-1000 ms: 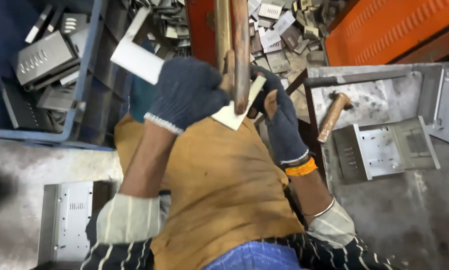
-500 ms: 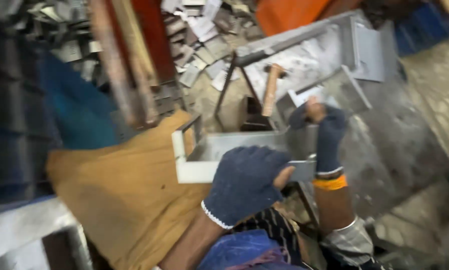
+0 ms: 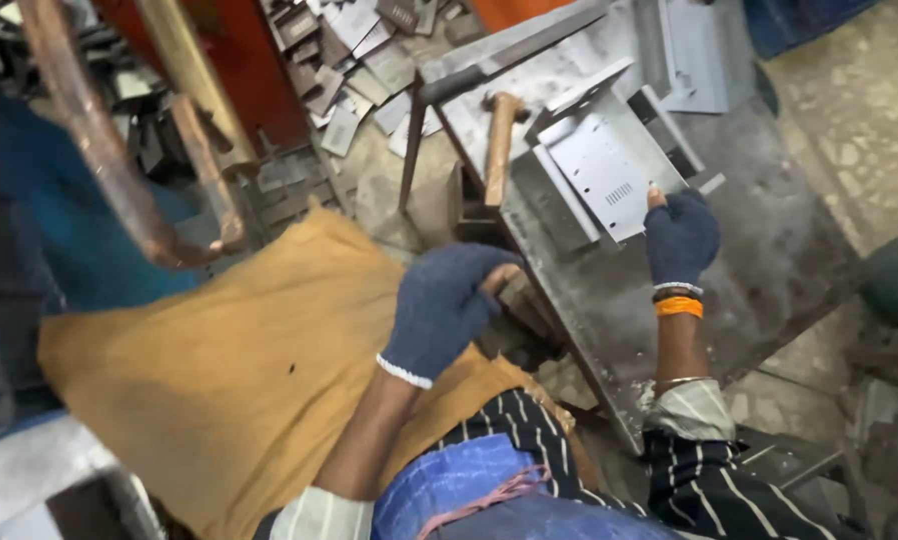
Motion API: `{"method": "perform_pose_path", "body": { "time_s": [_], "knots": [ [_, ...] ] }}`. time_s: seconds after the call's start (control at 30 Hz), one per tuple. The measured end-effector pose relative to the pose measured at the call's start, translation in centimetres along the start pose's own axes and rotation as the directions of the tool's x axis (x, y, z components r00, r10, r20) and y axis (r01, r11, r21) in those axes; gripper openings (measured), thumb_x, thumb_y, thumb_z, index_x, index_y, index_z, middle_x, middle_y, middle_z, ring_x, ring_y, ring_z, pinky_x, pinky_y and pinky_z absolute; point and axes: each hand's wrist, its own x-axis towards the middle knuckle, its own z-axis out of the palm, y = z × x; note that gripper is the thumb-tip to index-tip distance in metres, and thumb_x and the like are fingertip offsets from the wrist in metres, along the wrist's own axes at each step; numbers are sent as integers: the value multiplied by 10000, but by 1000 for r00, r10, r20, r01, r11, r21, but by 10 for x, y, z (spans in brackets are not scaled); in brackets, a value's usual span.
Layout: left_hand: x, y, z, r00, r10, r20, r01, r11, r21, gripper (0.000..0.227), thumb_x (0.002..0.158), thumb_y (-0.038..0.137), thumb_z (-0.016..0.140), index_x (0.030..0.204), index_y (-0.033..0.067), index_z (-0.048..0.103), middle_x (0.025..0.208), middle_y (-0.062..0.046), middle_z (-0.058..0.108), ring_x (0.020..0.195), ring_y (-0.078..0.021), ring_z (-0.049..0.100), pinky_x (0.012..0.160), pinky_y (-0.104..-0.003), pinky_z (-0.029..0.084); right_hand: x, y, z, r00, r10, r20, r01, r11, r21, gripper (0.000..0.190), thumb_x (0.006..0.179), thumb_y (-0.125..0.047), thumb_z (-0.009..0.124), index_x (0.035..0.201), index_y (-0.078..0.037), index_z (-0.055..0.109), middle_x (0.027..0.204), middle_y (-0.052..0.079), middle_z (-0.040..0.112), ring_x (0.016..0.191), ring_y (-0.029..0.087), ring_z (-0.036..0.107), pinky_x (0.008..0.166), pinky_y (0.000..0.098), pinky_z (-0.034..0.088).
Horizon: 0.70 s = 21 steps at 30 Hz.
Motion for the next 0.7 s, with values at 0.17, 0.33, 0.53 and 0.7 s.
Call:
{"method": "perform_pose_path", "body": {
  "time_s": [0.17,0.33,0.53,0.7],
  "knots": [
    [1,-7,-34,969,-237,-70,237,971,-4,202,945,289,701,933,94,749,802,-104,709,734,-265,702,656,-388,518,2,-77,-4,992,-123,14,123,992,8,176,944,-223,764,895,-59,722,896,159,674,852,366,653,727,457,497],
    [-38,-29,-82,873,-460,-164,466,885,-5,257,971,297,693,872,65,745,715,-84,701,649,-192,680,622,-331,517,-17,-220,25,878,-232,418,93,940,327,275,960,-282,800,891,-34,701,806,203,633,757,386,619,686,448,486],
    [-123,-25,-146,659,-589,-467,566,798,-208,210,1007,243,643,1031,59,742,832,-63,730,725,-134,643,635,-286,517,-82,-374,35,328,-846,421,192,496,847,139,831,-156,770,953,-91,746,857,138,728,768,327,700,654,420,536],
    [-259,-55,-167,348,-288,-892,798,591,121,275,961,212,717,1164,27,711,1068,-130,744,970,-249,709,849,-370,541,-126,-450,25,76,-977,200,46,204,978,366,855,-24,643,1206,-111,698,1099,97,725,977,297,698,868,396,568]
  ]
}}
